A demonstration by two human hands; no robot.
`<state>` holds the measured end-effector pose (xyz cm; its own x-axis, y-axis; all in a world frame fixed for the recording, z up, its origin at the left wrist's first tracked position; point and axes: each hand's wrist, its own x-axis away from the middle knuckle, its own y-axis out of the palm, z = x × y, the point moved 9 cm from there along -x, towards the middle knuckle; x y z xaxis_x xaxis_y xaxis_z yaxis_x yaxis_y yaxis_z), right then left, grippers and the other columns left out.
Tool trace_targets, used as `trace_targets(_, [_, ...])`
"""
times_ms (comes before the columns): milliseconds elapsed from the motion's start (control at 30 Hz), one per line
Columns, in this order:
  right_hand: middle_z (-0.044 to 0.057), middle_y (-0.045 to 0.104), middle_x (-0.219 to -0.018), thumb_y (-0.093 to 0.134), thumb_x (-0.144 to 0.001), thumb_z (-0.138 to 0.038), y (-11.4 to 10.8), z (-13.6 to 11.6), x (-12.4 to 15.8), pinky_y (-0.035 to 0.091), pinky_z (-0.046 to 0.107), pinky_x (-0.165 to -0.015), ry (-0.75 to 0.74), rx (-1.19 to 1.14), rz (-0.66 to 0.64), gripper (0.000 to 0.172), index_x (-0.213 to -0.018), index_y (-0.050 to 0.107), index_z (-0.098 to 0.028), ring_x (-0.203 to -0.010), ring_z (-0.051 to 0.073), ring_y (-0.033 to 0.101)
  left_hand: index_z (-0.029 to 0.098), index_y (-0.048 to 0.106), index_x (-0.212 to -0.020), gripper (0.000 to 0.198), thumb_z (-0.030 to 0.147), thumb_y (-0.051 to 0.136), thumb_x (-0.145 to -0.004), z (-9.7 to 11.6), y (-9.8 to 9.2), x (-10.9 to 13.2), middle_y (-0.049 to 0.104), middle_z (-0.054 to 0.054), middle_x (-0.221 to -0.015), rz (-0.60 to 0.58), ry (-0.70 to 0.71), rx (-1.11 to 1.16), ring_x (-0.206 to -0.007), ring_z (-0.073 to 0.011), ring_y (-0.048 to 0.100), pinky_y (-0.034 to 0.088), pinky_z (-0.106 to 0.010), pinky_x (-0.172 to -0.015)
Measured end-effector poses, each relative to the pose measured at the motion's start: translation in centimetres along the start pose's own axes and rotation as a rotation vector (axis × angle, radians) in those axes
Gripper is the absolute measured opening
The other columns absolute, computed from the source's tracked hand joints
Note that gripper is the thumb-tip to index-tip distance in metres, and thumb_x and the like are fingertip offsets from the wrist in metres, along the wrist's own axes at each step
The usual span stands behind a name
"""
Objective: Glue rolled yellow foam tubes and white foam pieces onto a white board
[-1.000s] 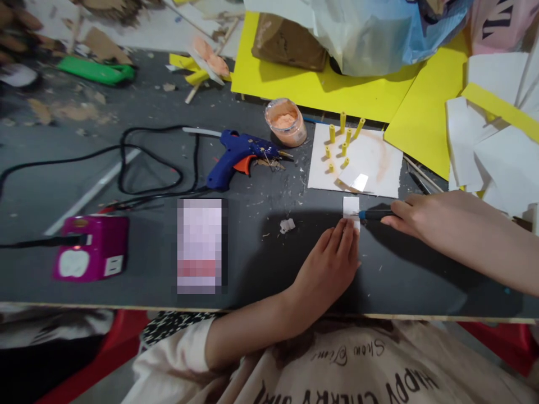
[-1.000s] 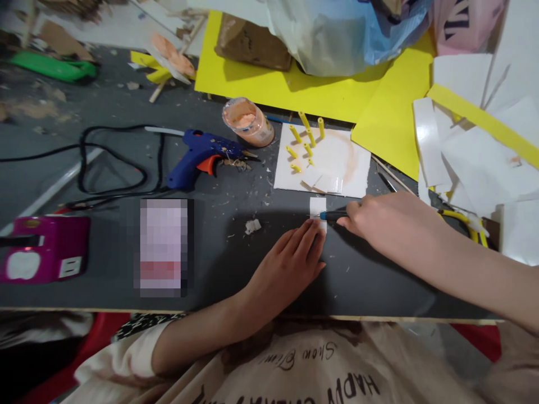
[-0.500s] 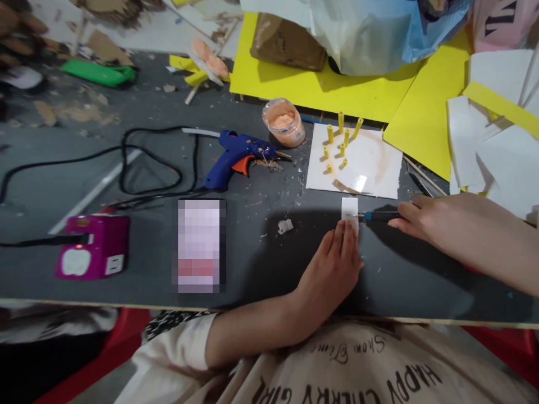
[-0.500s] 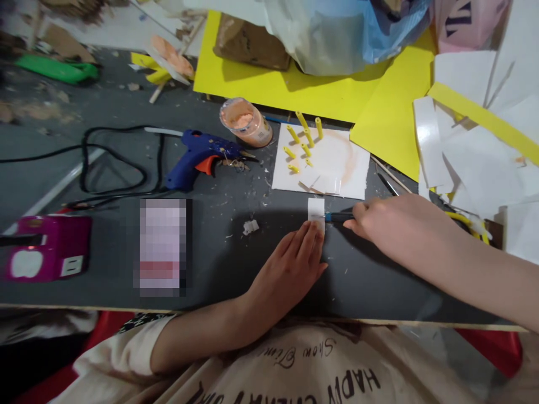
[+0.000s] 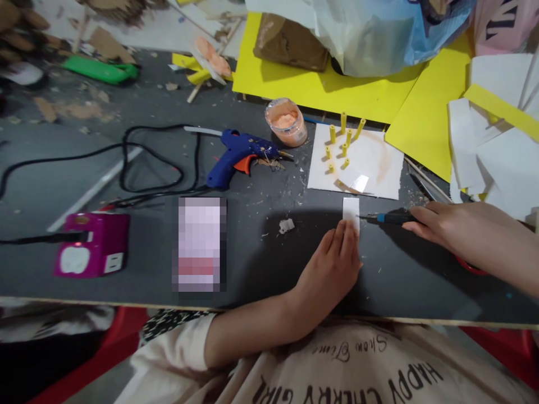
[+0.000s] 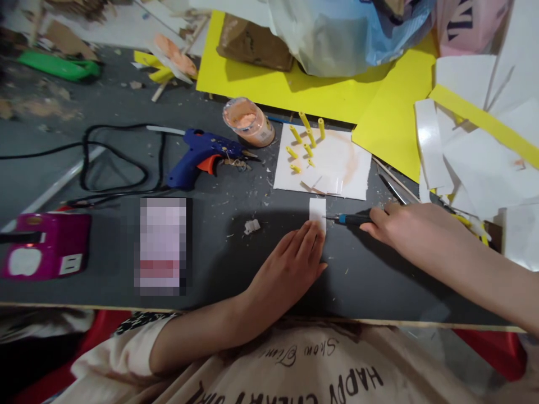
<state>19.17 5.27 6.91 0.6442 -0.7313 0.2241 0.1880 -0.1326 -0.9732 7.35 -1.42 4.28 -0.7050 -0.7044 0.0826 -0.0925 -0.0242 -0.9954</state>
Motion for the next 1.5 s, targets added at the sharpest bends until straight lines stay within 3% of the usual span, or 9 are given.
trace_targets(167, [0.004,0.062,-0.061,0.014,-0.1,-0.051,-0.5,0.4,1.6,0.022,0.032,-0.04,0.037,0.063,0.015,0.061,-0.086,0.065,-0.021,-0.04,0.019,0.054,-0.001,0.053,-0.132,0.045,0.022,0.044,-0.095,-0.2,0.0,0.1,0.057,-0.021,-0.136,0.01,-0.002,0.041,-0.125,-0.0289,0.057,0.052,-0.036,-0.099])
trace_targets(333, [0.009,0.072,-0.1,0.029,-0.098,-0.054,-1.1,3.5,5.9,0.045,0.033,-0.051,0.232,0.053,0.128,0.053,-0.123,0.059,-0.019,-0.075,0.024,0.069,0.001,0.056,-0.128,0.043,0.025,0.049,-0.093,-1.0,-0.1,0.3,0.06,-0.02,-0.131,0.097,0.044,0.126,-0.121,-0.0269,0.059,0.053,-0.036,-0.097])
trace_targets(433, [0.015,0.07,-0.097,0.035,-0.093,-0.062,0.2,7.4,10.1,0.051,0.034,-0.069,0.51,0.073,0.269,0.063,-0.121,0.062,-0.012,-0.088,0.027,0.067,0.003,0.058,-0.124,0.038,0.024,0.052,-0.092,-1.6,-0.3,0.5,0.063,-0.018,-0.127,0.186,0.065,0.189,-0.117,-0.025,0.061,0.054,-0.035,-0.094])
trace_targets(633, [0.019,0.069,-0.087,0.029,-0.075,-0.087,5.4,12.8,15.4,0.049,0.04,-0.072,0.851,0.065,0.434,0.092,-0.108,0.068,-0.01,-0.085,0.032,0.064,0.007,0.06,-0.121,0.034,0.023,0.054,-0.091,-2.5,-0.2,0.7,0.065,-0.013,-0.125,0.23,0.119,0.294,-0.118,-0.0239,0.059,0.051,-0.037,-0.1])
trace_targets(833, [0.018,0.068,-0.101,0.052,-0.081,-0.067,2.5,10.4,11.7,0.047,0.045,-0.087,0.744,0.048,0.621,0.067,-0.119,0.061,-0.013,-0.099,0.031,0.062,0.012,0.062,-0.119,0.03,0.024,0.05,-0.094,-3.3,-0.3,0.9,0.065,-0.009,-0.126,0.258,0.094,0.367,-0.12,-0.0249,0.059,0.05,-0.042,-0.102])
trace_targets(967, [0.005,0.069,-0.081,0.052,-0.092,-0.032,-0.3,2.9,4.4,0.048,0.029,-0.066,0.373,-0.141,0.566,0.031,-0.119,0.06,-0.02,-0.072,0.018,0.064,0.008,0.06,-0.123,0.035,0.024,0.049,-0.094,-3.4,-0.1,1.1,0.064,-0.013,-0.127,0.257,0.089,0.41,-0.121,-0.0246,0.059,0.048,-0.042,-0.106])
trace_targets(1100, [0.005,0.07,-0.075,0.041,-0.097,-0.027,0.9,-4.2,-1.9,0.038,0.029,-0.052,0.115,-0.181,0.377,0.032,-0.118,0.064,-0.02,-0.057,0.016,0.06,0.007,0.06,-0.124,0.035,0.023,0.048,-0.095,-3.7,0.3,1.0,0.065,-0.013,-0.127,0.237,0.092,0.446,-0.124,-0.0229,0.058,0.047,-0.04,-0.109])
trace_targets(1267, [0.01,0.073,-0.085,0.039,-0.098,-0.035,3.5,-4.4,-4.2,0.037,0.03,-0.053,0.24,-0.233,0.243,0.04,-0.125,0.061,-0.014,-0.061,0.019,0.063,0.01,0.062,-0.12,0.033,0.024,0.047,-0.095,-3.9,0.4,1.0,0.067,-0.011,-0.124,0.262,0.11,0.475,-0.124,-0.0213,0.059,0.047,-0.039,-0.11])
trace_targets(1500, [0.001,0.063,-0.069,0.058,-0.088,-0.03,4.5,-1.6,-3.2,0.041,0.025,-0.056,0.376,-0.748,0.201,0.017,-0.101,0.06,-0.018,-0.058,0.015,0.058,0.008,0.061,-0.121,0.035,0.024,0.048,-0.093,-3.1,0.8,1.0,0.062,-0.012,-0.132,0.237,0.177,0.482,-0.132,-0.0259,0.051,0.045,-0.041,-0.111])
